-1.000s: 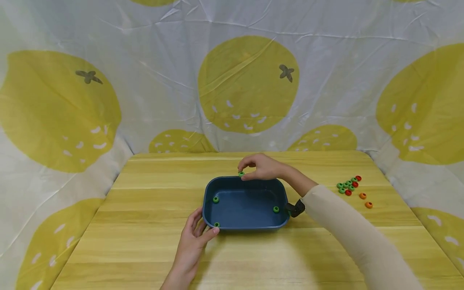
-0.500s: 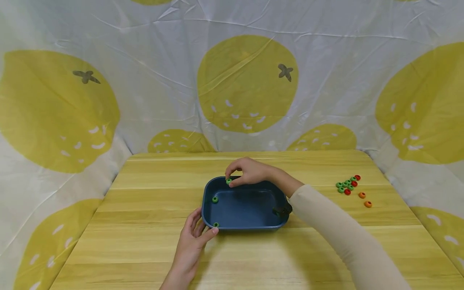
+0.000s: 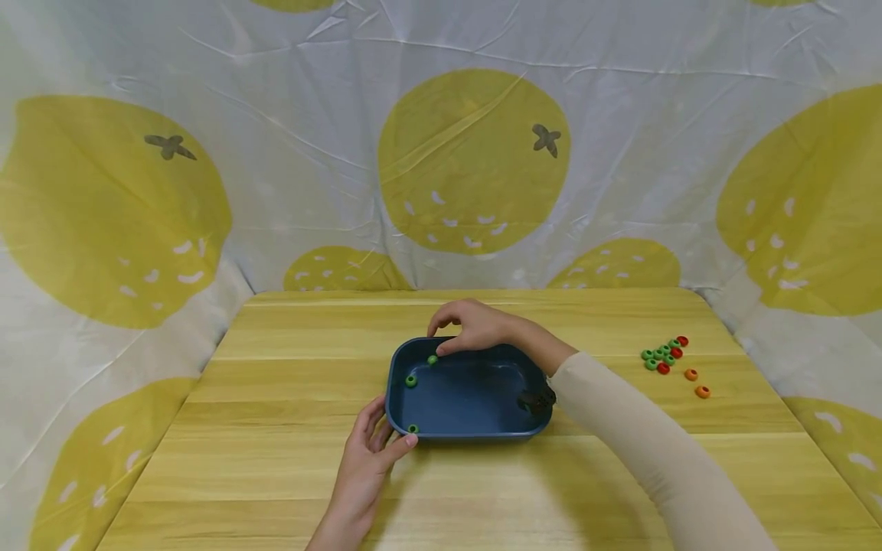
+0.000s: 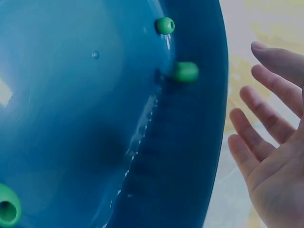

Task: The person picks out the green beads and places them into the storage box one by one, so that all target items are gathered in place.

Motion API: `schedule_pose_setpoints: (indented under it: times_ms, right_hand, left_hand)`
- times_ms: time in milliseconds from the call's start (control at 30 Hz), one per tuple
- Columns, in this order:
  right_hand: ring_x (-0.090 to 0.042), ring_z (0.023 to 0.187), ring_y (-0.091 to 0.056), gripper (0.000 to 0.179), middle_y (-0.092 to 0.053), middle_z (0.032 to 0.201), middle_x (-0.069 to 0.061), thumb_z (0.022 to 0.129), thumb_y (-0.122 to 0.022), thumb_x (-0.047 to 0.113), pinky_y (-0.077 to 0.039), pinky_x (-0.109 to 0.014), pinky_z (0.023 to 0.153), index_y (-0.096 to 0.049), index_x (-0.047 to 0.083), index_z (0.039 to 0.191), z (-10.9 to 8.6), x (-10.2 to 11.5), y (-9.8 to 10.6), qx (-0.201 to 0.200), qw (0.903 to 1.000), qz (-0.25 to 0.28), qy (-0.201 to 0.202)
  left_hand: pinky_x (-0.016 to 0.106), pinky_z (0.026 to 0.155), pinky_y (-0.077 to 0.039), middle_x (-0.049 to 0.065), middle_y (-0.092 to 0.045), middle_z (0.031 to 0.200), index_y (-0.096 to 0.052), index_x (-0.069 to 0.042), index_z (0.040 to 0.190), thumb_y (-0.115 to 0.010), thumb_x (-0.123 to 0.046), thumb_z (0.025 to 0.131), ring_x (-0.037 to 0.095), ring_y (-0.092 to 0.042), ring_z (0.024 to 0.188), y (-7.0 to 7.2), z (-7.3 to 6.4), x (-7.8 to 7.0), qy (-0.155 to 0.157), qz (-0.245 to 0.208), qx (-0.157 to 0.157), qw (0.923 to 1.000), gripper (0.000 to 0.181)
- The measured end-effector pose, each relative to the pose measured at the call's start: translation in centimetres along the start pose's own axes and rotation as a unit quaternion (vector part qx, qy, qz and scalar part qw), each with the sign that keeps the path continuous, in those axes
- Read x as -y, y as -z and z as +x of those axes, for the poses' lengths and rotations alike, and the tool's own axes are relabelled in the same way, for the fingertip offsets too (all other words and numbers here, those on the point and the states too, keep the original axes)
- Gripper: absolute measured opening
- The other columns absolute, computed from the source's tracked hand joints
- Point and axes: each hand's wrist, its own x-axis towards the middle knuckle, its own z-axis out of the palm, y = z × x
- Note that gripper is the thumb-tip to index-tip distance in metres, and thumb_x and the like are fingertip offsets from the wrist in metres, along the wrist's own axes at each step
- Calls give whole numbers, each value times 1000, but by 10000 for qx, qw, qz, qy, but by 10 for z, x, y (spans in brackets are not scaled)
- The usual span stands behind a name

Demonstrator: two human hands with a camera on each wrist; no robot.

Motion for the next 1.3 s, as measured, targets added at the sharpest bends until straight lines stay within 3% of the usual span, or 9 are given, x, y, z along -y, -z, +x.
schedule_pose_setpoints:
  times_ms: [233, 467, 833, 1300]
  right_hand:
    - [-27, 121, -59, 31, -67, 123, -4, 94, -78, 21, -46, -52, 106, -74, 3, 119, -14, -3, 5, -184, 9998, 16, 8]
    - [-29, 122, -58, 31, -66, 123, -5, 95, -77, 21, -45, -55, 106, -73, 3, 119, -36, -7, 11, -336, 9993, 141, -89]
    - [-35, 124, -57, 28, -65, 125, -6, 95, -78, 20, -43, -56, 108, -73, 6, 120, -86, -22, 25, -757, 9941, 410, -655]
    - [-37, 123, -58, 29, -65, 127, -11, 95, -78, 18, -43, -59, 108, -72, 4, 120, -144, -45, 37, -1253, 9833, 390, -1259]
  left_hand:
    - [30, 99, -50, 12, -31, 162, -34, -7, 157, -78, 4, 88, 33, -35, 147, -1, 0, 0, -10, -33, -35, 10000, 82]
    - [30, 100, -50, 13, -31, 162, -34, -7, 157, -78, 4, 88, 34, -35, 147, -1, -1, 0, -5, -30, -30, 10000, 82]
    - [31, 100, -50, 13, -31, 162, -35, -7, 157, -78, 3, 89, 35, -34, 148, -2, -1, 0, -1, 50, -21, 10000, 82]
    - [30, 99, -50, 14, -32, 162, -34, -6, 157, -78, 3, 89, 34, -35, 147, -1, -1, 1, -67, 76, -46, 9999, 82]
